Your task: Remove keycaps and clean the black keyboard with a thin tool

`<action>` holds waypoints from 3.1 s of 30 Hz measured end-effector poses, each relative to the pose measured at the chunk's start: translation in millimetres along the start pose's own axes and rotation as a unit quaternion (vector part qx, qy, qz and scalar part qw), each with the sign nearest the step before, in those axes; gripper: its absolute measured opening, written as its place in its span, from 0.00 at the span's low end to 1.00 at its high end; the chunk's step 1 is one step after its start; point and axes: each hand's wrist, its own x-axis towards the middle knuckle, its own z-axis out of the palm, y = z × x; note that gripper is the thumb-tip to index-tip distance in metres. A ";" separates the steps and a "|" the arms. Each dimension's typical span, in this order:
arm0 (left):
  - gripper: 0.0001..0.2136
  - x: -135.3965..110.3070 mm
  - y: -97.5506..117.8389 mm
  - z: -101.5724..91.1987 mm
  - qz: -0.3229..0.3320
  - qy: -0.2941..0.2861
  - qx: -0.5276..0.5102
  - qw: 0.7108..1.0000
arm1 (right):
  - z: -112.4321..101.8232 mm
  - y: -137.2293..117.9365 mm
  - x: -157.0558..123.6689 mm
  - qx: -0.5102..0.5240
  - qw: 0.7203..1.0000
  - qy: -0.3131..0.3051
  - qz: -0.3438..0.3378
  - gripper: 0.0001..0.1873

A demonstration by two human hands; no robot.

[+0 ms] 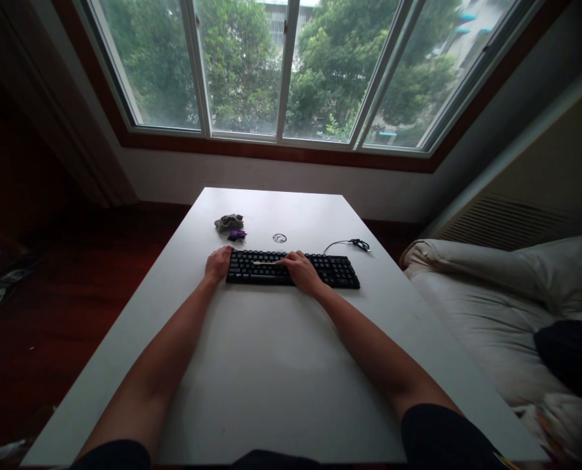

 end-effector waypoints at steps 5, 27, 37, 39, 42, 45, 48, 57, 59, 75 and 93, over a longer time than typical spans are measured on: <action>0.23 -0.9 -0.3 -1.8 -0.004 -0.001 0.001 1.000 | -29.6 31.8 -37.7 -0.004 0.999 0.021 0.029 0.26; 0.22 -5.0 4.7 -6.4 -0.004 0.007 -0.009 1.000 | -13.6 19.7 -14.3 0.007 1.000 0.007 0.026 0.25; 0.23 0.6 -7.2 0.1 0.015 0.002 -0.009 1.000 | 16.3 -23.9 27.8 -0.016 0.999 0.026 -0.012 0.21; 0.23 2.6 -12.0 3.0 0.025 0.004 -0.008 1.000 | 14.0 -19.7 23.8 -0.016 1.000 0.024 -0.009 0.20; 0.24 4.7 -16.6 6.0 0.027 0.007 -0.003 1.000 | 7.5 -6.8 11.4 -0.010 1.000 0.025 0.005 0.21; 0.24 5.7 -18.5 7.3 0.027 0.003 0.004 1.000 | -2.4 11.0 -4.7 -0.008 0.999 0.030 0.014 0.21; 0.24 5.9 -19.3 7.8 0.037 0.003 0.005 0.999 | -15.3 31.1 -22.2 -0.007 0.999 0.034 0.026 0.22; 0.24 4.2 -17.6 7.5 0.044 0.005 0.011 0.999 | -60.1 99.8 -79.0 -0.043 0.986 0.108 0.118 0.12; 0.24 3.9 -17.3 7.6 0.041 0.002 0.012 0.999 | -67.8 113.9 -88.7 -0.082 0.974 0.131 0.164 0.10; 0.25 3.1 -12.9 7.9 0.025 -0.005 0.003 1.000 | -61.6 101.6 -85.3 -0.167 0.943 0.141 0.252 0.15; 0.27 1.7 -9.5 8.2 0.017 -0.002 -0.004 1.000 | -68.4 135.6 -109.9 -0.198 0.913 0.153 0.323 0.15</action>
